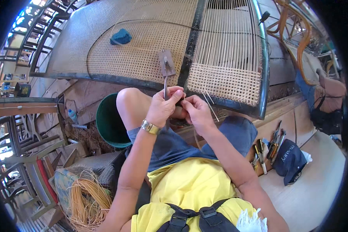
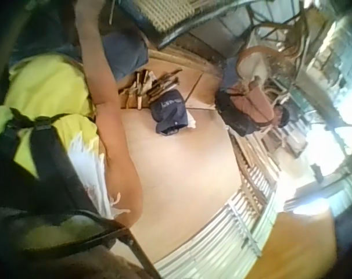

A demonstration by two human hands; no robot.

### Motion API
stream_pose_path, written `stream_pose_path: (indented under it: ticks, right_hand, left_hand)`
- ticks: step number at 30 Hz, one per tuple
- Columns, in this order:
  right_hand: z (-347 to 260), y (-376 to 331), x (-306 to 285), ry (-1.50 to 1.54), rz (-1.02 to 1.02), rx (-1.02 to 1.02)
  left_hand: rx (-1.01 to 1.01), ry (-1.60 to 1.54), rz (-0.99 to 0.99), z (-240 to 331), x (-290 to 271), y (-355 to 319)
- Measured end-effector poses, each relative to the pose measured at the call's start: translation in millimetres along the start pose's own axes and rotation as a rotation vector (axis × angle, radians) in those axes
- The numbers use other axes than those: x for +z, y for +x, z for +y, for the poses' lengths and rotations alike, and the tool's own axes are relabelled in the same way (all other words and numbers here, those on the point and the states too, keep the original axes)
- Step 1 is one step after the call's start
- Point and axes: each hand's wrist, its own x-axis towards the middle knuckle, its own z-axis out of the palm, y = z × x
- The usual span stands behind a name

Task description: Repairing the seat of a wicker chair by weaving thin strips through the frame.

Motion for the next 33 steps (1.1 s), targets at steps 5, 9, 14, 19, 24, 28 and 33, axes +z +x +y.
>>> stream_pose_path:
  ticks: [5, 9, 14, 19, 24, 28, 33]
  right_hand:
    - [17.6, 2.4, -5.7, -0.352, 0.151, -0.240]
    - [10.5, -2.2, -13.6, -0.547, 0.105, -0.354]
    - [-63.6, -17.8, 6.3, -0.885, 0.380, -1.067]
    - [-113.2, 7.9, -1.0, -1.088, -0.316, -1.036]
    - [-115.0, -32.9, -48.5, -1.131, -0.154, -0.837]
    - [-131.6, -94.5, -122.2, -1.143, 0.125, -0.544]
    - [-120.2, -159.0, -192.1, -1.114, 0.376, -0.175]
  left_hand:
    - [0.066, 0.084, -0.030, -33.8, -9.2, 16.8]
    - [-0.089, -0.144, -0.034, -24.4, 0.3, 13.5]
    - [-0.030, 0.081, 0.082, -10.3, -9.1, 0.5]
    - [0.116, 0.439, -0.160, 29.5, -19.5, -18.4]
    - [0.255, 1.157, 0.122, 123.5, -93.2, -11.7]
    - [0.454, 1.728, 0.352, 213.5, -252.5, 40.2]
    - [0.523, 2.192, 0.354, 383.4, -414.2, 121.8]
